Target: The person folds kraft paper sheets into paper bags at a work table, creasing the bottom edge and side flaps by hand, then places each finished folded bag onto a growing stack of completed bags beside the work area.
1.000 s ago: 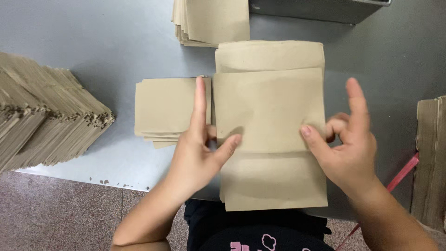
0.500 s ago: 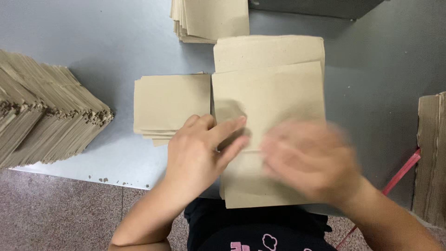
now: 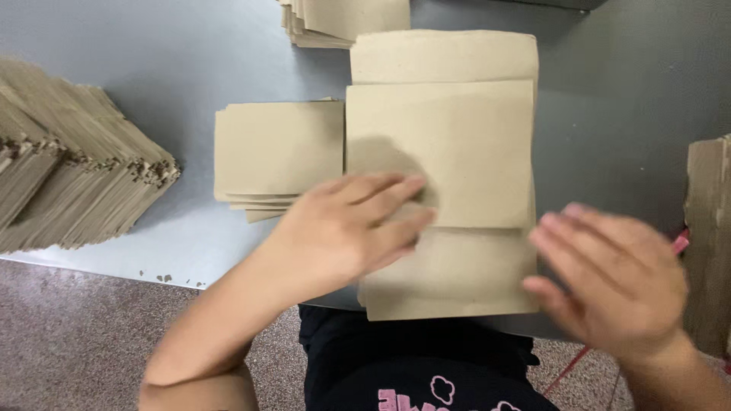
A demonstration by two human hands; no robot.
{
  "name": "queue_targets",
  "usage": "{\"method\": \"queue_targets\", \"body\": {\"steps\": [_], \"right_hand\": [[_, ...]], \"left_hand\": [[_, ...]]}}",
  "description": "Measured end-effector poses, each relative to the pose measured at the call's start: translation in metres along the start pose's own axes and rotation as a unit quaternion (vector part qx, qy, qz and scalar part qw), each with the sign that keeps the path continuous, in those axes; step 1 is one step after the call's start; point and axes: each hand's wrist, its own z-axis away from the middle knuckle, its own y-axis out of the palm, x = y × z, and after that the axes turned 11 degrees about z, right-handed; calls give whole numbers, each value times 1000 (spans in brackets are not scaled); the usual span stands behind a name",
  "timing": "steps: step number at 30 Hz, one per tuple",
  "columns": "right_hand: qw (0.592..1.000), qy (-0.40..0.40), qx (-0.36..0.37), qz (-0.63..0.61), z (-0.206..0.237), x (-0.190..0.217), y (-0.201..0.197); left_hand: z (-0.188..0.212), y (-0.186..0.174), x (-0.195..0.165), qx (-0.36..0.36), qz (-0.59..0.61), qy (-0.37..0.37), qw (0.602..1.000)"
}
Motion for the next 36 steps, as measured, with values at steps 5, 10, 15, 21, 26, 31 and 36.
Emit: {"method": "queue_targets", "body": {"steps": [5, 10, 15, 21, 26, 31, 36], "right_hand": [[976, -93, 43, -190, -23, 34, 0], [951, -50, 123, -278, -34, 32, 3], [916, -39, 189, -352, -33, 20, 11], [903, -50, 235, -356, -29, 14, 7], [925, -66, 221, -301, -26, 14, 3], [908, -81, 218, -348, -29, 6, 11], [884, -73, 227, -402, -39, 4, 12]], "left_hand": [[8, 3, 3, 35, -92, 38, 994], [62, -16, 30, 20, -184, -138, 973], [97, -4, 58, 87, -72, -309, 944], [76, 0, 14, -50, 7, -194, 980], [29, 7, -35, 6, 162, 40, 986], [14, 7, -41, 22, 193, 7, 981], [12, 1, -50, 60, 147, 9, 987]]}}
